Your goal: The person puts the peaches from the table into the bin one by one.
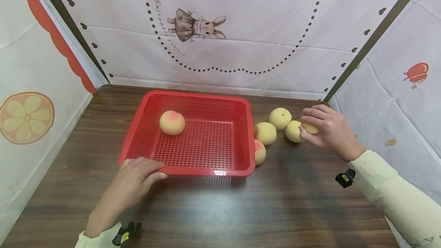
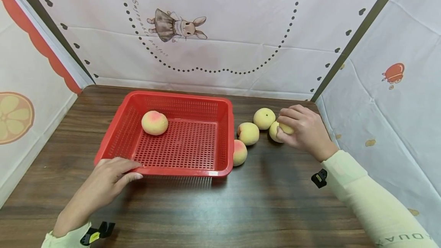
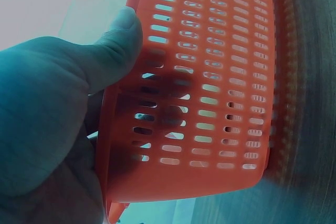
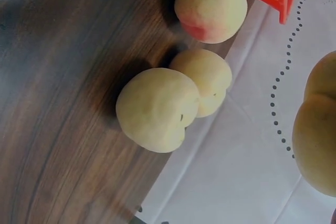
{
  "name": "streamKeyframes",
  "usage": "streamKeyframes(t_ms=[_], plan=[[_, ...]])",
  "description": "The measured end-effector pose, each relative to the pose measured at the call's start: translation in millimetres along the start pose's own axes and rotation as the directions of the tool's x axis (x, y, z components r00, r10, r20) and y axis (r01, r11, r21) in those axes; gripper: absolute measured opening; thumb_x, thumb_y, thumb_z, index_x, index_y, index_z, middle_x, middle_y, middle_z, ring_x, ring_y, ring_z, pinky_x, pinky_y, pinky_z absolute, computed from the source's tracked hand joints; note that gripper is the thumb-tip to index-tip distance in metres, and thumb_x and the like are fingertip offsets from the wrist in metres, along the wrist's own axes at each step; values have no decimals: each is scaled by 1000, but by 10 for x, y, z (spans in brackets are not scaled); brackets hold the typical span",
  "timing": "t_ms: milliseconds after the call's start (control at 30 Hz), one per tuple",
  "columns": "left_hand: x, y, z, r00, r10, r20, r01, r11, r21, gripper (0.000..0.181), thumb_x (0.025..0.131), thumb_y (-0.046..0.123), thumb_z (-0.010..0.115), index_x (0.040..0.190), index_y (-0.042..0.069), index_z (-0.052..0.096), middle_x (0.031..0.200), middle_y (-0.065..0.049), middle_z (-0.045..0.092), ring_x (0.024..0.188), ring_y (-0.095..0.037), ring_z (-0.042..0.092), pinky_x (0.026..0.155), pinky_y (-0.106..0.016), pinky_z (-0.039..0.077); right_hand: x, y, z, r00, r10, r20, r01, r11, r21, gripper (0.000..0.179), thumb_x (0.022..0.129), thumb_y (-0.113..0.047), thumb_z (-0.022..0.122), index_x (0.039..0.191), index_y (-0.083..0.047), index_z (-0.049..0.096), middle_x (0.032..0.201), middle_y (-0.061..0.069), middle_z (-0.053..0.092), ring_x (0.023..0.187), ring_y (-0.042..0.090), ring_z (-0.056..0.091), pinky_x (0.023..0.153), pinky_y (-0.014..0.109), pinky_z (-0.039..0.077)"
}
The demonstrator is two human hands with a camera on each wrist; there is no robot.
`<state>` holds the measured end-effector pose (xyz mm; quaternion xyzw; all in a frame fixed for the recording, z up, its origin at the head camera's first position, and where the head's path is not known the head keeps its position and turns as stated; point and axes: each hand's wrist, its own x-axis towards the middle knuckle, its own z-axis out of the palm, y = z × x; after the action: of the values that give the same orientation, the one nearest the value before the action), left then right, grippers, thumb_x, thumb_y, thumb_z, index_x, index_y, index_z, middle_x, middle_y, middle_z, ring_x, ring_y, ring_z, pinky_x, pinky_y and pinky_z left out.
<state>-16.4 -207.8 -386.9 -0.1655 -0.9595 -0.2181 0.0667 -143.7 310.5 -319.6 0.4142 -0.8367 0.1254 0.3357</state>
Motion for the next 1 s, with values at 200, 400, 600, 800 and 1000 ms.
streamKeyframes(t_ms=[200, 400, 600, 800, 1000], plan=[[0, 0, -1, 1000, 2, -1, -2, 1000, -1, 28, 83, 29, 87, 108, 21, 80, 102, 4, 80, 99, -22, 72, 86, -44, 40, 63, -16, -43, 1000, 4, 19, -4, 1000, -7, 27, 87, -27, 60, 85, -7, 78, 94, 13, 78, 90, 31, 70, 74, 46, 56], [1, -9, -1, 1000, 21, -14, -21, 1000, 7, 27, 83, 29, 87, 108, 22, 80, 102, 4, 80, 98, -22, 72, 85, -45, 41, 136, -15, -63, 999, 15, 39, -16, 1000, 4, 29, 88, -28, 60, 87, -6, 78, 96, 13, 78, 92, 30, 69, 73, 47, 57], [3, -17, -2, 999, 27, -18, -27, 1000, 14, 27, 83, 30, 86, 108, 22, 80, 102, 4, 80, 98, -21, 72, 84, -44, 40, 220, -28, -47, 1000, 1, 21, -2, 1000, 13, 28, 87, -27, 60, 87, -7, 79, 97, 12, 79, 93, 30, 71, 75, 48, 57], [4, -19, -5, 1000, 11, -6, -11, 1000, 5, 27, 83, 30, 86, 108, 22, 80, 102, 5, 80, 99, -21, 72, 86, -46, 41, 294, -51, -10, 1000, -12, 11, 12, 999, 32, 25, 86, -24, 62, 88, -6, 79, 97, 12, 79, 94, 30, 71, 76, 49, 57], [-7, -19, 1, 1000, 0, 11, 0, 1000, 8, 29, 83, 32, 86, 109, 22, 80, 103, 5, 80, 99, -21, 71, 86, -46, 42, 328, -49, 19, 1000, -17, 20, 17, 1000, 9, 22, 85, -23, 62, 86, -7, 78, 95, 11, 78, 92, 30, 71, 74, 47, 58]])
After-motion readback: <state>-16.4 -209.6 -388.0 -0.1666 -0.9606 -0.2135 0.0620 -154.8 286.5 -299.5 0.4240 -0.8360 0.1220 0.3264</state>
